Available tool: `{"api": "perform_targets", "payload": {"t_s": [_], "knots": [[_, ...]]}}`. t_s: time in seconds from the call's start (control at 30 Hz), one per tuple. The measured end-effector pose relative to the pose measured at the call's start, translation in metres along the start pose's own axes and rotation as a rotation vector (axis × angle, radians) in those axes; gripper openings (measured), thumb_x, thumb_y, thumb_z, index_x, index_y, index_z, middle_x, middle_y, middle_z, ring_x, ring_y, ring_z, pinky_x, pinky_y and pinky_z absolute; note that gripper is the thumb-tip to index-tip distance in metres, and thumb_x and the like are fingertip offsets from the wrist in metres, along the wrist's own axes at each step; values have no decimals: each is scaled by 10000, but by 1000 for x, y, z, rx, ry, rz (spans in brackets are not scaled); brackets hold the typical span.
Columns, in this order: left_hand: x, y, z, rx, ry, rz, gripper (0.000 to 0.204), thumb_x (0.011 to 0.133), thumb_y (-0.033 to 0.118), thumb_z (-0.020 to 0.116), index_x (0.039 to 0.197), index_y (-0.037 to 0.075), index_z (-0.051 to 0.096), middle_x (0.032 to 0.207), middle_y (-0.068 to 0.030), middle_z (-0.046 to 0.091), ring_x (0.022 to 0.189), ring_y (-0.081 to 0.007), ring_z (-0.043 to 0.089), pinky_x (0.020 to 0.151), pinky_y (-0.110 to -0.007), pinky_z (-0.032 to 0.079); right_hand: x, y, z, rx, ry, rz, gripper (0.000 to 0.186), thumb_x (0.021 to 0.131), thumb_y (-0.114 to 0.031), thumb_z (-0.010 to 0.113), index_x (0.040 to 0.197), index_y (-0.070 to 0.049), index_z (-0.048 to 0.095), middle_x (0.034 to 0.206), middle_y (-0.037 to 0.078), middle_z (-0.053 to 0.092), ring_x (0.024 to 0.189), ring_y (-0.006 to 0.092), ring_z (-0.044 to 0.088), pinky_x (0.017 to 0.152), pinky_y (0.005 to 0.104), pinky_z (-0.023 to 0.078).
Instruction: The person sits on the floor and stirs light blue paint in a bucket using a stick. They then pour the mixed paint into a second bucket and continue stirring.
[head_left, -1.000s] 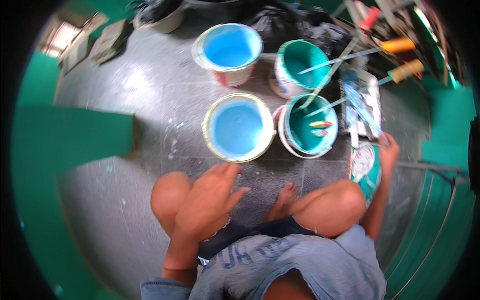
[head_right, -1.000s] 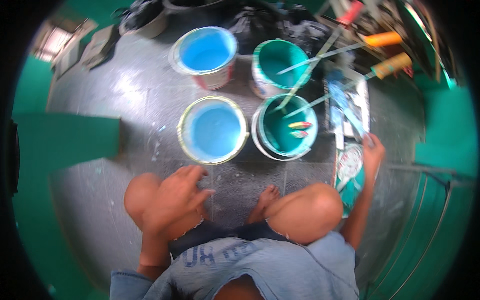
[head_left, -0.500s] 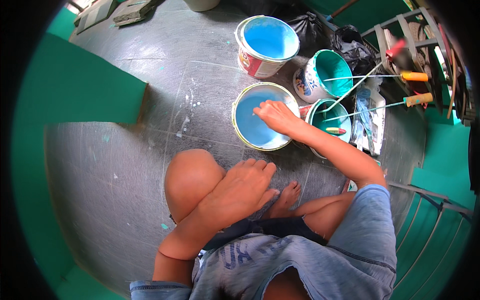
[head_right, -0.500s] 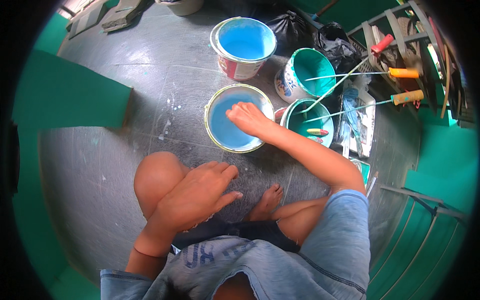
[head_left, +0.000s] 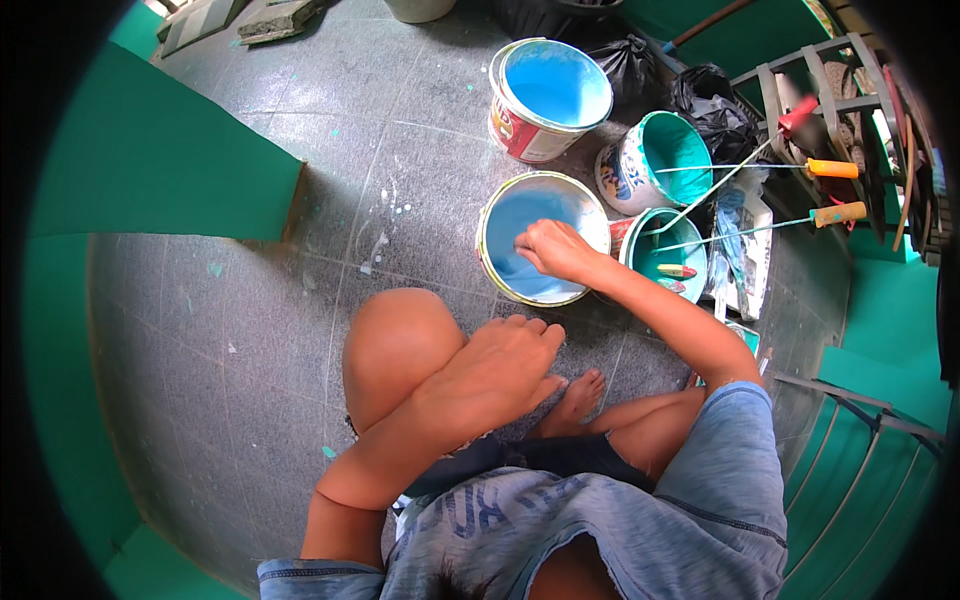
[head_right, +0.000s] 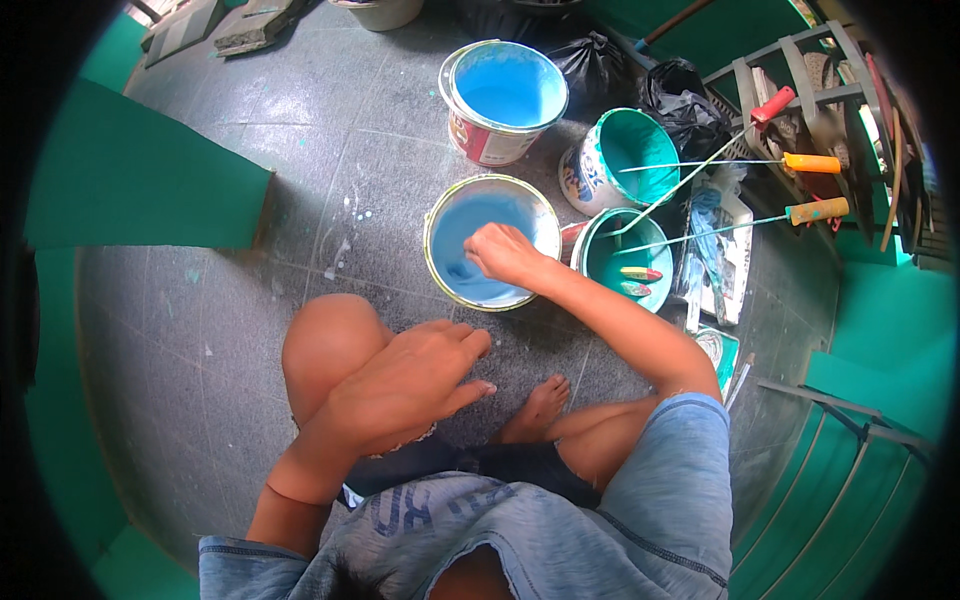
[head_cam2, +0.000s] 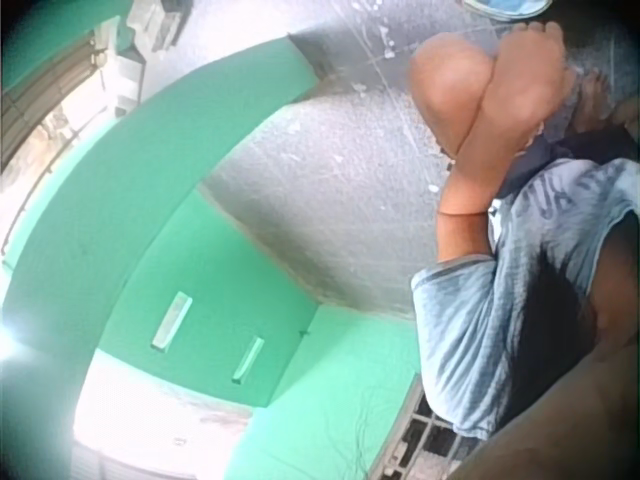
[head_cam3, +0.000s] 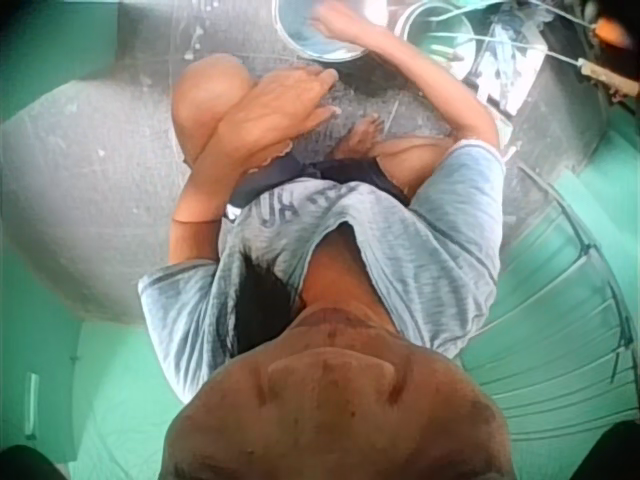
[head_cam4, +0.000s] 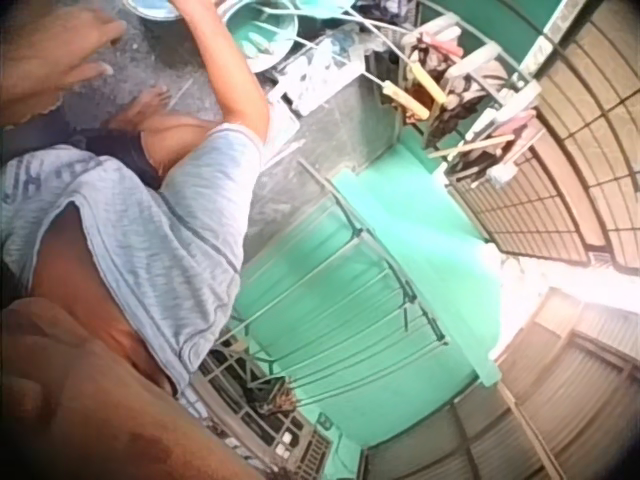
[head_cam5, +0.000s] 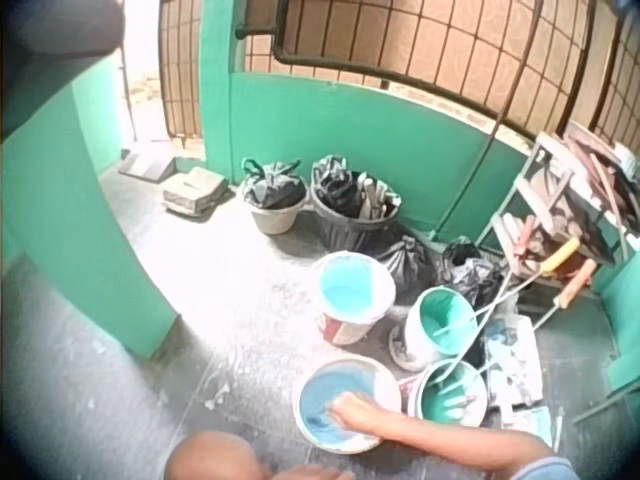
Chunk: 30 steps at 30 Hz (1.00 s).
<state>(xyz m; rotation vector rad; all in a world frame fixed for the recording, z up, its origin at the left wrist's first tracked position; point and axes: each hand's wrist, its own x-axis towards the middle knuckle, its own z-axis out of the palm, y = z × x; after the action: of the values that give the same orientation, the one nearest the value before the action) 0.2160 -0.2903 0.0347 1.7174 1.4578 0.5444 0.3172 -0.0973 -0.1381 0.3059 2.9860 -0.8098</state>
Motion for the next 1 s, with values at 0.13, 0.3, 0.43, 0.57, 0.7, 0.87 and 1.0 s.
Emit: {"api": "perform_targets", "payload": {"t_s": [0.13,0.3,0.43,0.57,0.7,0.87,1.0], "knots": [[0,-2,3,-2,34,25,258,866,205,574,971,-14,486,938,-176,549,945,-353,525,808,-437,416,5,22,-7,-379,215,-30,39,681,-15,609,678,22,623,648,200,601,647,355,624,590,449,509],[-4,-2,-1,-13,71,14,257,863,197,582,982,-11,490,948,-176,554,952,-350,529,814,-431,418,-8,0,-21,-289,-322,166,72,721,-33,599,702,21,641,699,219,629,715,369,647,660,452,512],[1,0,-3,-13,32,3,257,858,193,589,980,-11,491,941,-175,556,947,-351,531,813,-432,419,-5,-6,-11,34,-137,88,92,757,-83,611,716,-10,649,695,195,633,712,367,643,653,442,510],[4,2,-2,-4,28,4,262,857,198,591,978,-12,493,941,-176,557,953,-349,532,819,-433,421,-2,25,-3,-391,93,35,47,716,-61,610,713,-24,640,686,207,623,694,377,639,639,439,513],[1,-2,1,-9,68,-16,261,855,196,593,972,-15,492,943,-179,558,953,-349,532,820,-436,420,-14,4,-18,-299,-230,119,50,672,-46,624,668,2,638,679,220,621,688,359,645,629,417,527],[6,-1,0,4,56,-6,263,854,194,595,980,-14,494,949,-177,561,960,-350,532,826,-436,420,-12,13,-7,-48,0,115,61,703,-53,631,689,6,638,690,218,620,702,371,634,633,437,517],[7,2,0,-9,7,-30,272,857,203,592,997,-9,496,958,-181,560,978,-349,531,837,-430,420,-5,34,-8,-306,118,127,27,690,-37,622,690,-16,639,706,197,632,763,384,634,615,440,517]]}}
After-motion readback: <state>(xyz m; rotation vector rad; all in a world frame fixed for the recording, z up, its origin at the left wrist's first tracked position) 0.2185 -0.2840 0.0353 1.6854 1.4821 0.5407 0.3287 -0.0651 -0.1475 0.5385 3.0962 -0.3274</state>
